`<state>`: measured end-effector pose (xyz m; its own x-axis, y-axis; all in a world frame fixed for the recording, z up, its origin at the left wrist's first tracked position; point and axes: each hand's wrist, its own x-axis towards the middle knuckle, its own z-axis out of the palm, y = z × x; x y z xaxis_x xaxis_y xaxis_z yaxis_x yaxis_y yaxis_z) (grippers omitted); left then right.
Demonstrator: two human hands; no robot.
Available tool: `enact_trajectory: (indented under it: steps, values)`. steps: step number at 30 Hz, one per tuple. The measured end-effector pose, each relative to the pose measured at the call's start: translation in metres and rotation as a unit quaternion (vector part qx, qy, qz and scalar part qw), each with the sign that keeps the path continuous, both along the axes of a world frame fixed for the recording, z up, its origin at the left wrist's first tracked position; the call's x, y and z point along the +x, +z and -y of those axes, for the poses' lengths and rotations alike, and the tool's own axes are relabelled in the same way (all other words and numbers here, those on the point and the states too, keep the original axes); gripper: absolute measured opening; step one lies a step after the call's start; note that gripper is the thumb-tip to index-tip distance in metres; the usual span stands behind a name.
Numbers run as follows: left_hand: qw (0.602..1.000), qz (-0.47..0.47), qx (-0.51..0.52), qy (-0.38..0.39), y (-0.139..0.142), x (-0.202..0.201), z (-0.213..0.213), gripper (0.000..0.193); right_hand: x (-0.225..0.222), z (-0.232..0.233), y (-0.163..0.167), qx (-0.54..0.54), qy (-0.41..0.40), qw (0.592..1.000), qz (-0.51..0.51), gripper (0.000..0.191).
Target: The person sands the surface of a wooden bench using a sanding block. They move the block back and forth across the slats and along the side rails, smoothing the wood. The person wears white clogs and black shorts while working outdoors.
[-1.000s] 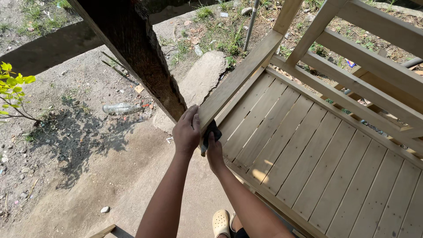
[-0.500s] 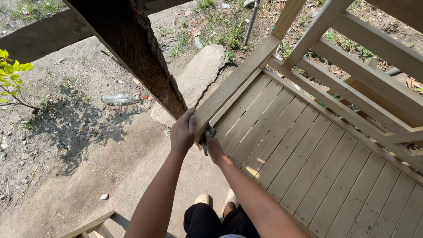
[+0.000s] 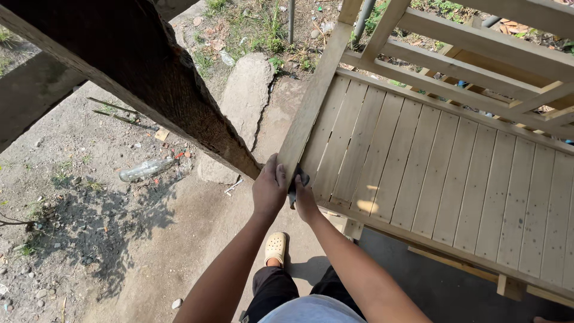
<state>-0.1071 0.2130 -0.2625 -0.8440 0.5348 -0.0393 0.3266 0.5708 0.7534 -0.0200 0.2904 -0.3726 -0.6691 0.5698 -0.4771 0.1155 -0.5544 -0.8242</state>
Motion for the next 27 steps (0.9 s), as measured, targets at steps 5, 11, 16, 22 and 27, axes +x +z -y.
enact_trajectory:
  steps: [5,11,16,22,27]
  values:
    - [0.999,-0.024,0.036,-0.023,-0.001,0.003,-0.003,0.045,0.000,0.006,0.001,-0.067,-0.074,0.995,-0.003,0.047]
    - [0.999,-0.024,0.032,-0.032,-0.006,0.004,-0.007,0.045,0.003,0.006,0.000,0.031,-0.095,0.995,-0.026,0.042]
    - [0.997,-0.052,0.051,-0.029,-0.009,0.006,-0.011,0.044,-0.001,0.008,0.013,-0.030,-0.103,0.994,-0.030,0.056]
    - [0.998,-0.009,0.036,-0.044,-0.008,0.004,-0.012,0.047,-0.004,0.009,0.033,0.095,-0.143,0.982,-0.084,0.041]
    - [0.997,-0.019,0.063,-0.047,-0.011,0.004,-0.012,0.048,-0.003,0.008,0.018,-0.029,-0.102,0.994,-0.006,0.057]
